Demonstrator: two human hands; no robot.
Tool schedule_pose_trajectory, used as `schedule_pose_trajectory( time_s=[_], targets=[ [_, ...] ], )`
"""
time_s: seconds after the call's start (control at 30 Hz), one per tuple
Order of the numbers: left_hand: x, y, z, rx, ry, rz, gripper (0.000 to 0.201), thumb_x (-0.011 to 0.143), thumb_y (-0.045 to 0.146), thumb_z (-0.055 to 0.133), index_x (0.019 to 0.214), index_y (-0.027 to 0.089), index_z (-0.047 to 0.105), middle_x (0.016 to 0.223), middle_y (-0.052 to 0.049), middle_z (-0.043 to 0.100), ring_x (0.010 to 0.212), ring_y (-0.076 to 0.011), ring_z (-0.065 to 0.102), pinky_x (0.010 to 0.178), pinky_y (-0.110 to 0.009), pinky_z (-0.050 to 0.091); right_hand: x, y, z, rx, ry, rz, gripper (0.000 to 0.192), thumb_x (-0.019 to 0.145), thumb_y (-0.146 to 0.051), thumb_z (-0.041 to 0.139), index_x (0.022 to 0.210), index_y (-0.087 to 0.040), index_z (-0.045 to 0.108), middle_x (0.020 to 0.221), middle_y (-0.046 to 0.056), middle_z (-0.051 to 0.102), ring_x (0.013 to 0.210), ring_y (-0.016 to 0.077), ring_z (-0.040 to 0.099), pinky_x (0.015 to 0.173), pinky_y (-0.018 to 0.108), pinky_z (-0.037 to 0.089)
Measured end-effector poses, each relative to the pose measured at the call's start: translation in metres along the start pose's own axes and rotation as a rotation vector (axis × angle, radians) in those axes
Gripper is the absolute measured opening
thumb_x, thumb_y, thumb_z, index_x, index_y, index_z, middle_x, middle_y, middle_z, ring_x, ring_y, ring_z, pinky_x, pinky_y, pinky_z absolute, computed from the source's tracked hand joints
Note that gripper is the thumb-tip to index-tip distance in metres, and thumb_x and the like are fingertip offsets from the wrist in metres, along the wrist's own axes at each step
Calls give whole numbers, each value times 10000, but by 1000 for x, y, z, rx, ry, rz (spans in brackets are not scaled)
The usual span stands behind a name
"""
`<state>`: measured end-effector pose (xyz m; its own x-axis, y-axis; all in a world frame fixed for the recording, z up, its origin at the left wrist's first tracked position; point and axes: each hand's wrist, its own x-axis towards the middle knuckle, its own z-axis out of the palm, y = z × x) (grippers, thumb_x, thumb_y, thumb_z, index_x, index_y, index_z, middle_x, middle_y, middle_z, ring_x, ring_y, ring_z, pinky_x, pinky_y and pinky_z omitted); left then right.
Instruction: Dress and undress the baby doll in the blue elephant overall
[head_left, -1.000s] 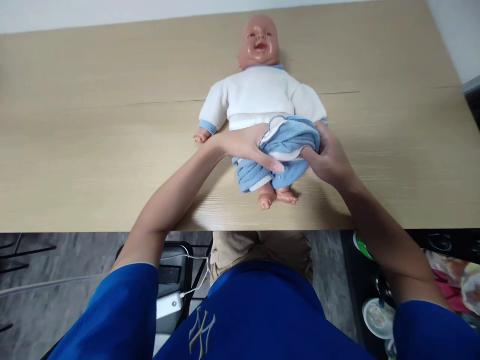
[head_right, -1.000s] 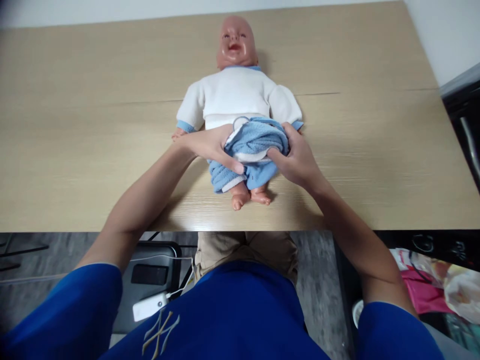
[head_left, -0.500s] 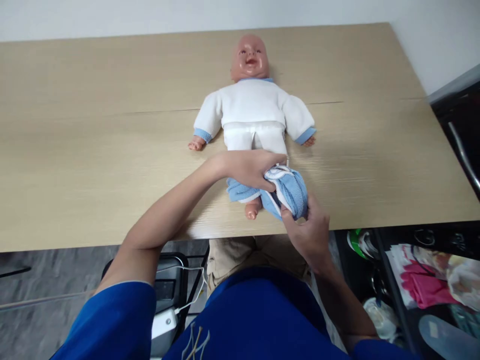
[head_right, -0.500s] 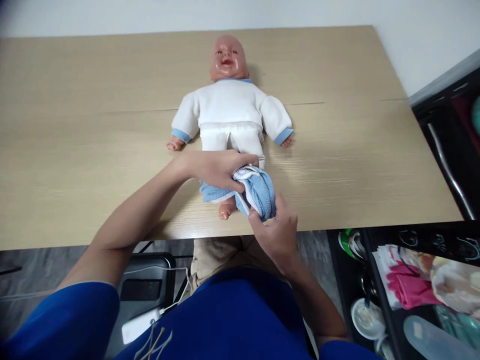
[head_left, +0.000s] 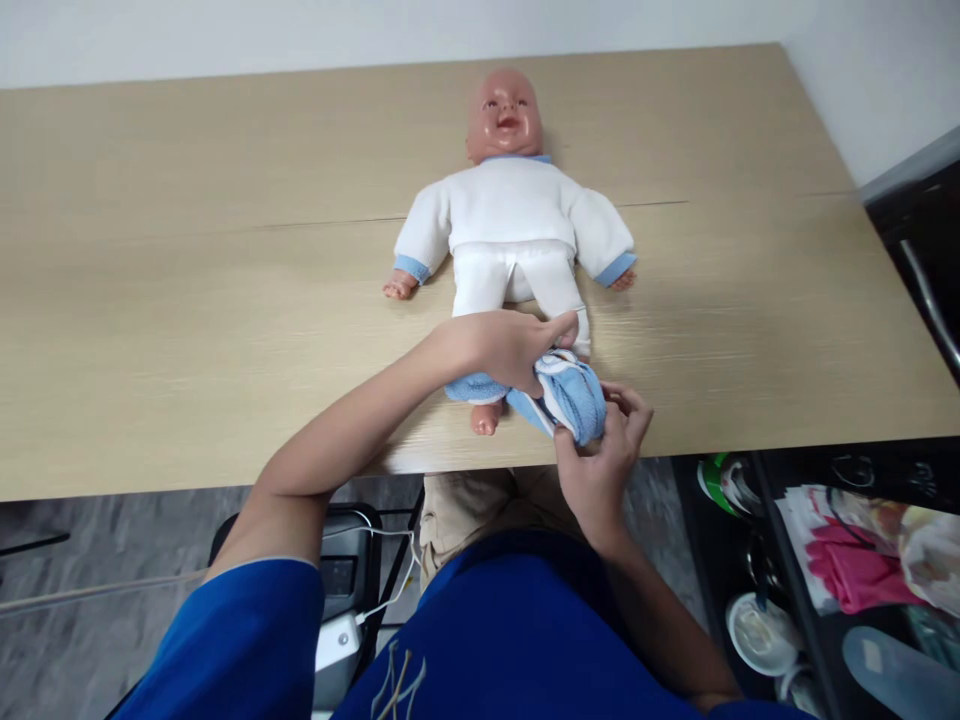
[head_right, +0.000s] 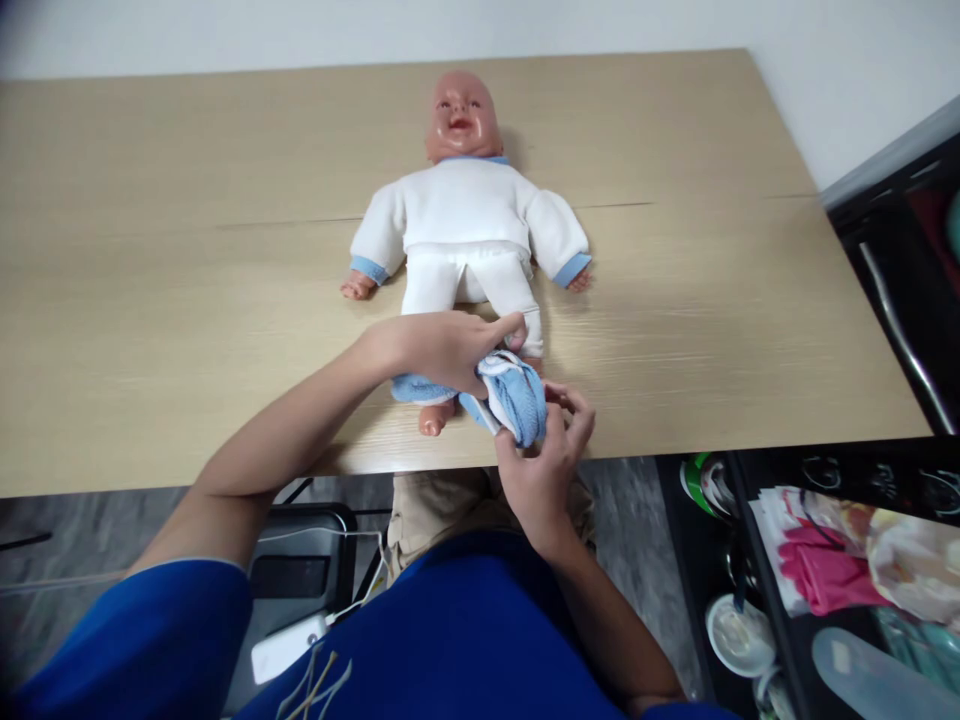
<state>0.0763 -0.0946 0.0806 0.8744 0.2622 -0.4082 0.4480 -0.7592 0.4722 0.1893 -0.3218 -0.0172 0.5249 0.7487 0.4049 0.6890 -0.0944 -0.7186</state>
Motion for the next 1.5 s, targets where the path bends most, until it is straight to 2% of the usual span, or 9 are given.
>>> schedule_pose_trajectory(
  time_s=[0.13,0.3,0.47,0.63,0.83,1.0,1.17,1.27,1.5],
  targets=[
    [3,1,0,-33,-8,41,833,867,410,819,1622,196,541,1119,-106,837,996,-305,756,875,-358,545,-2,4,0,47,-1,35,360,938,-236,698,1297,-226,728,1426,198,665,1364,432,735,1219,730,644],
    [4,4,-4,-58,-91,5,824,896,375,819,1622,182,479,1223,-131,829,1079,-310,760,920,-363,544,0,14,-6,-75,70,-20,279,908,-261,772,1185,-224,759,1508,217,722,1427,469,710,1304,838,524],
    [7,7,-2,-88,-73,2,815,871,352,836,1586,188,479,1199,-122,796,1061,-314,742,923,-389,526,1,16,-11,88,24,52,274,904,-259,768,1177,-233,777,1507,197,754,1366,394,777,1209,644,659],
    [11,-8,7,-224,-29,118,732,812,368,817,1449,219,489,1160,-97,756,1036,-311,734,942,-419,549,1,18,-7,374,-21,381,306,937,-384,797,1210,-252,760,1158,91,846,1037,314,817,930,479,728],
    [14,-32,23,-459,209,346,638,796,450,861,1275,273,479,1237,-95,736,1065,-318,738,943,-465,606,11,28,-5,543,-67,501,302,951,-457,853,1157,-258,759,1069,58,860,969,287,812,873,411,710],
    [9,-33,31,-553,342,397,630,835,473,912,1258,265,494,1182,-91,741,1136,-338,754,965,-458,613,28,44,5,600,-60,442,290,929,-411,870,1142,-274,727,1001,23,810,907,260,788,859,398,707],
    [-2,-35,34,-582,415,367,600,933,424,873,1404,251,544,1211,-86,775,1076,-285,759,941,-407,588,58,57,11,680,-158,335,542,866,-381,990,1310,-296,691,1280,65,830,1174,284,824,1087,460,715],
    [-5,-38,32,-499,514,350,472,924,344,848,1328,245,625,1169,-81,776,1071,-283,733,966,-408,565,75,63,10,657,-207,241,574,856,-413,1019,1314,-306,691,1296,71,823,1203,294,814,1073,457,715],
    [-8,-47,40,-489,654,376,420,929,340,849,1301,224,692,1181,-85,799,1061,-272,748,947,-392,582,126,71,-7,472,-562,-22,386,976,-545,1003,1210,-319,795,1053,12,821,953,278,769,932,458,694]
  ],
)
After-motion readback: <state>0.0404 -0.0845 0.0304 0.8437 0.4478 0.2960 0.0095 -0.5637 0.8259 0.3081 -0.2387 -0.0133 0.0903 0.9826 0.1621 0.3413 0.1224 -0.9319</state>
